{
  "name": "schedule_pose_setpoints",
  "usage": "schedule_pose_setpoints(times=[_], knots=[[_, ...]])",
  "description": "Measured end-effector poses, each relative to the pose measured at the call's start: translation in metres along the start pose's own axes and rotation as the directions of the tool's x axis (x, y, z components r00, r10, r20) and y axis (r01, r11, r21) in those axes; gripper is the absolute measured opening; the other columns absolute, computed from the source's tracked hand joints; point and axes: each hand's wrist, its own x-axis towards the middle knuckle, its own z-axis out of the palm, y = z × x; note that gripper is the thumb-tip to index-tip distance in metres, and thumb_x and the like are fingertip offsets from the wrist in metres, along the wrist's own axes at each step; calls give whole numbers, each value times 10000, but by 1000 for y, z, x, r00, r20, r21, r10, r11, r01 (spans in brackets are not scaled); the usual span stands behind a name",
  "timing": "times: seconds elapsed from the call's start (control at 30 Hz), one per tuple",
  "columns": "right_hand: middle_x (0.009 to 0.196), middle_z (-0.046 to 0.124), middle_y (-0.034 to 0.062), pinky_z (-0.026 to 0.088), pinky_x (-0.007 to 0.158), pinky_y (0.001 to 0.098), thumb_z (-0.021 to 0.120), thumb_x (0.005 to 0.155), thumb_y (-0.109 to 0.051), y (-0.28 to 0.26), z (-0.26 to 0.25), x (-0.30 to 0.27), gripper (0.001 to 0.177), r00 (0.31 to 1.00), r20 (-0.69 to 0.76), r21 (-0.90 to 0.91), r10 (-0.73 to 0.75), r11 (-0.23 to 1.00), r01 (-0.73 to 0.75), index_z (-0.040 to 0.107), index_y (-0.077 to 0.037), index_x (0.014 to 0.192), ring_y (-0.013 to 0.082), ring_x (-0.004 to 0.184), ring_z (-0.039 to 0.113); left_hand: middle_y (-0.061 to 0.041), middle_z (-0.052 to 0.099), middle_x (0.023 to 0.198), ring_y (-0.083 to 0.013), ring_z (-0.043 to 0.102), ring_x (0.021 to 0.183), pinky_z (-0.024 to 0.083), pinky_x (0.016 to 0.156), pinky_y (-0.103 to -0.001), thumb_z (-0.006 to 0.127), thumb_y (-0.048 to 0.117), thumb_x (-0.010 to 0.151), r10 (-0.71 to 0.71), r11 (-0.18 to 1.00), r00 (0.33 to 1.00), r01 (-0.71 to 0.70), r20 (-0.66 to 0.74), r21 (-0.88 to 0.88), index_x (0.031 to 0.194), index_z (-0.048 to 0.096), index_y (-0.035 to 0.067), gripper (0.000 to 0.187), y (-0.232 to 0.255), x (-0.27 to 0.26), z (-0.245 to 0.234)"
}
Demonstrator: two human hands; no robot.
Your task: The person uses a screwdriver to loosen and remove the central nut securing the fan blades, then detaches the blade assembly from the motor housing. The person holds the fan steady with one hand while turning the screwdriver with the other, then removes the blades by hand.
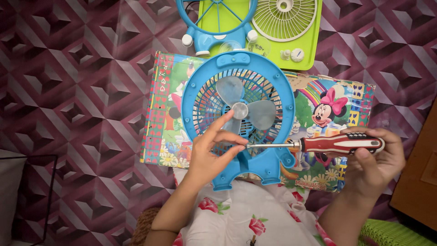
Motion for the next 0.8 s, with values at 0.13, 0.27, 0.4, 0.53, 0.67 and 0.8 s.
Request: schedule_pose_setpoints(times=[0.13,0.27,0.4,0.53,0.67,0.8], knots=[[1167,680,313,643,822,459,754,1042,-35,2,1,0,308,1000,1,1,8,1000,-8,536,41,1246,330,995,729,-96,787,1025,-150,768,982,613,927,-304,758,-89,890,-51,998,999,50,-17,-43,1580,388,48,795,-1,0,1],[1173,679,319,630,896,433,754,1057,-26,4,-1,-1,301,1000,-26,-3,4,1000,-4,534,55,1246,317,1009,708,-98,784,1026,-151,766,988,609,932,-305,758,-89,896,-44,996,999,42,-16,-75,1584,381,45,796,-4,-1,2],[1183,682,310,637,885,431,750,1078,-28,4,-3,-2,285,1000,6,-3,-8,1000,8,538,48,1253,321,1034,734,-99,784,1023,-153,766,990,608,928,-305,756,-88,895,-64,995,998,62,-22,-81,1583,382,44,794,-4,-1,2],[1176,679,310,647,842,468,742,1066,-29,4,-1,-2,288,1000,7,1,-1,1000,1,537,48,1252,328,1024,735,-100,781,1028,-156,765,1001,609,942,-308,748,-91,902,-64,993,998,62,-20,-98,1586,385,44,786,-4,-1,2],[1181,677,314,648,829,480,736,1075,-25,4,-1,-2,282,1000,6,20,-2,1000,2,535,52,1257,332,1026,734,-94,785,1017,-152,769,984,614,910,-302,757,-86,887,-92,994,995,89,-35,-70,1578,389,45,794,-3,0,1],[1185,674,311,647,821,477,736,1069,-23,5,-2,-2,287,1000,5,22,6,1000,-6,533,48,1260,330,1027,731,-94,784,1021,-154,769,993,610,925,-305,758,-86,887,-75,994,997,72,-26,-82,1583,382,46,802,-4,0,1]])
